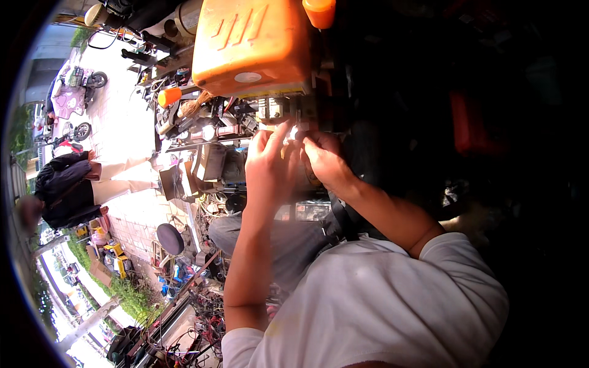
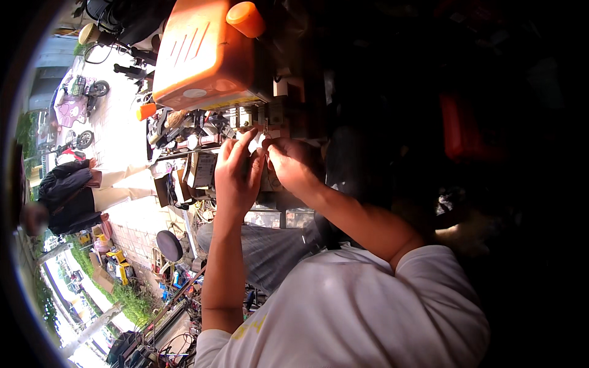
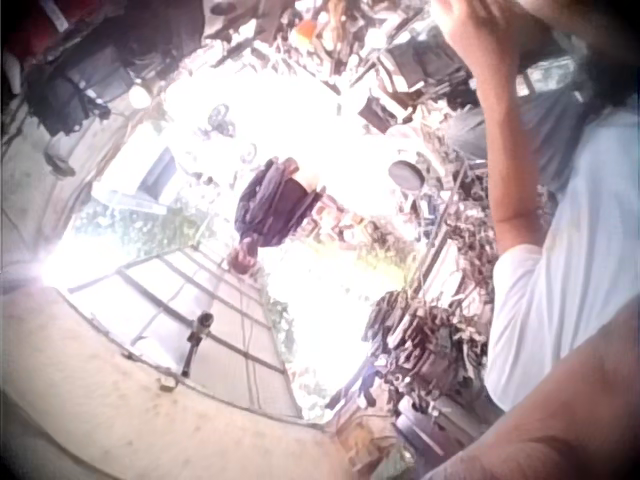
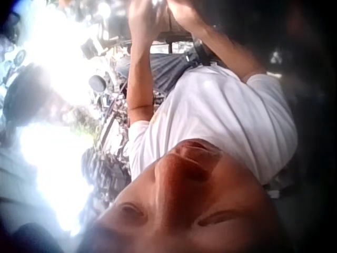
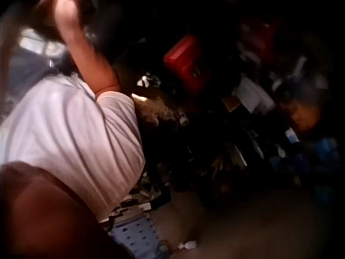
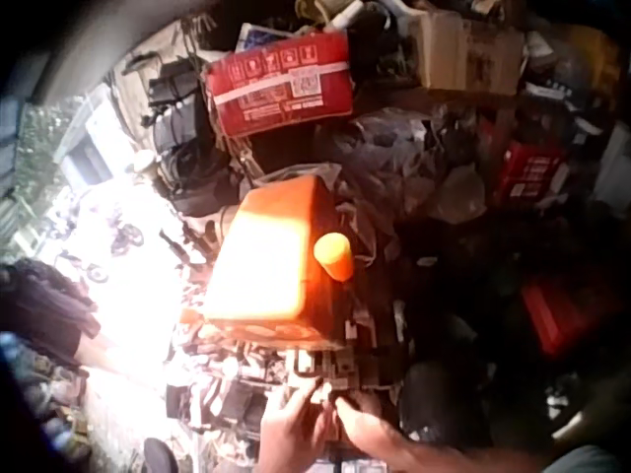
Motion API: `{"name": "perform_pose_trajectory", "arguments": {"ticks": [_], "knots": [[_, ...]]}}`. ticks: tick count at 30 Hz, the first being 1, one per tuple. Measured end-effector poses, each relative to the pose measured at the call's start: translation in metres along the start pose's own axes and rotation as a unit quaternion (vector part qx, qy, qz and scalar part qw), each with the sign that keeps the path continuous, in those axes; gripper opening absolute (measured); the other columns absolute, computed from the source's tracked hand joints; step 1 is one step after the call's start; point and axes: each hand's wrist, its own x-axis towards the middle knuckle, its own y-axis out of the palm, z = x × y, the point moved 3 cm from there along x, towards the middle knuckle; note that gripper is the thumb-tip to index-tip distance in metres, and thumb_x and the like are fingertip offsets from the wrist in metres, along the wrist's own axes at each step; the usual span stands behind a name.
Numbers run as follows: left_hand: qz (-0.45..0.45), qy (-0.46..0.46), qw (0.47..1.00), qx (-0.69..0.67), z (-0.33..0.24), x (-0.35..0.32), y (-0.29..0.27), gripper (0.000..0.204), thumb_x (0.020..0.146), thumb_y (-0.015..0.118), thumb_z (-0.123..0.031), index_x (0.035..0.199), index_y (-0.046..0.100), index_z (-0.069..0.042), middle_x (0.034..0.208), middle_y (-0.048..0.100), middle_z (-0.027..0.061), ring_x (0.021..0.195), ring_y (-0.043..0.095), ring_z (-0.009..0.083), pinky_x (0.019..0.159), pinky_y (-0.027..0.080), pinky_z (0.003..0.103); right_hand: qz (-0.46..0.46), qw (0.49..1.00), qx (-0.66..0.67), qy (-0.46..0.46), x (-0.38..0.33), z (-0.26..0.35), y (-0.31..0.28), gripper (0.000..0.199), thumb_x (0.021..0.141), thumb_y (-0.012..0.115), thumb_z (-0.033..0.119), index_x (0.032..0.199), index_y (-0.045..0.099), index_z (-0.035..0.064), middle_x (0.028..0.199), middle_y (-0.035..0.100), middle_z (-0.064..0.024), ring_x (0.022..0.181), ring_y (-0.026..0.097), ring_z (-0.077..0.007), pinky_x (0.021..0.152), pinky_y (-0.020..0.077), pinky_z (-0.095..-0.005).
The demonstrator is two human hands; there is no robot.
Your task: The person sprays lubricant onto the rear suspension and shock absorber of a scooter. They then walk into a workshop and use a small tool to adjust a component on an orange power tool.
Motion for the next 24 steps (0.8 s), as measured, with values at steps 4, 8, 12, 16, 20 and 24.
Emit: {"name": "perform_pose_trajectory", "arguments": {"ticks": [4,8,12,16,20,24], "knots": [[0.039,0.098,0.984,0.147,-0.005,0.01,0.003,0.035,0.093,0.056,-0.022,0.125,0.058,-0.01,0.09,0.055,0.0134,0.08,0.058,0.0307,0.073,0.048,0.038,-0.034,0.977,0.161,-0.134,0.013,-0.01,0.006,0.021,0.092,0.056,0.016,0.095,0.066,-0.0022,0.085,0.068,-0.0057,0.074,0.063,-0.0161,0.069,0.0483,-0.031],[0.071,0.077,0.976,0.192,-0.011,0.018,0.002,0.033,0.093,0.054,-0.021,0.125,0.058,-0.017,0.087,0.059,0.0097,0.078,0.061,0.0289,0.067,0.05,0.037,-0.015,0.992,0.085,-0.093,0.014,-0.013,0.003,0.021,0.091,0.058,0.016,0.095,0.066,-0.0034,0.087,0.068,-0.0103,0.076,0.064,-0.0197,0.07,0.0492,-0.0328],[0.114,0.052,0.98,0.156,-0.009,0.022,0.0,0.041,0.089,0.059,-0.024,0.129,0.054,-0.019,0.086,0.063,0.011,0.072,0.062,0.0301,0.062,0.05,0.038,0.043,0.991,-0.094,-0.082,-0.007,0.023,-0.029,0.019,0.094,0.058,0.015,0.097,0.066,-0.002,0.079,0.064,-0.0006,0.076,0.058,-0.0085,0.071,0.0477,-0.0234],[0.162,0.022,0.971,0.177,-0.012,0.025,-0.002,0.048,0.087,0.062,-0.028,0.133,0.051,-0.02,0.087,0.065,0.0126,0.071,0.063,0.0305,0.06,0.05,0.039,-0.11,0.96,0.147,-0.209,0.013,-0.004,-0.077,0.027,0.087,0.07,0.024,0.107,0.067,0.0066,0.091,0.066,-0.0009,0.077,0.059,-0.0093,0.066,0.0462,-0.0245],[0.138,0.052,0.963,0.225,-0.004,0.027,-0.001,0.049,0.087,0.062,-0.035,0.133,0.051,-0.02,0.091,0.066,0.0113,0.077,0.064,0.0306,0.062,0.05,0.04,-0.083,0.889,-0.187,-0.41,0.031,0.039,-0.105,0.033,0.085,0.07,0.03,0.107,0.065,0.0062,0.09,0.065,-0.0074,0.077,0.063,-0.0177,0.069,0.0508,-0.0299],[0.145,0.067,0.948,0.276,-0.01,0.033,0.002,0.044,0.088,0.06,-0.037,0.129,0.055,-0.02,0.086,0.065,0.0089,0.078,0.063,0.0295,0.064,0.05,0.04,-0.013,0.86,-0.257,-0.441,0.043,0.042,-0.106,0.03,0.086,0.07,0.026,0.108,0.064,0.0063,0.094,0.063,-0.0071,0.08,0.063,-0.0155,0.065,0.0493,-0.0274]]}}
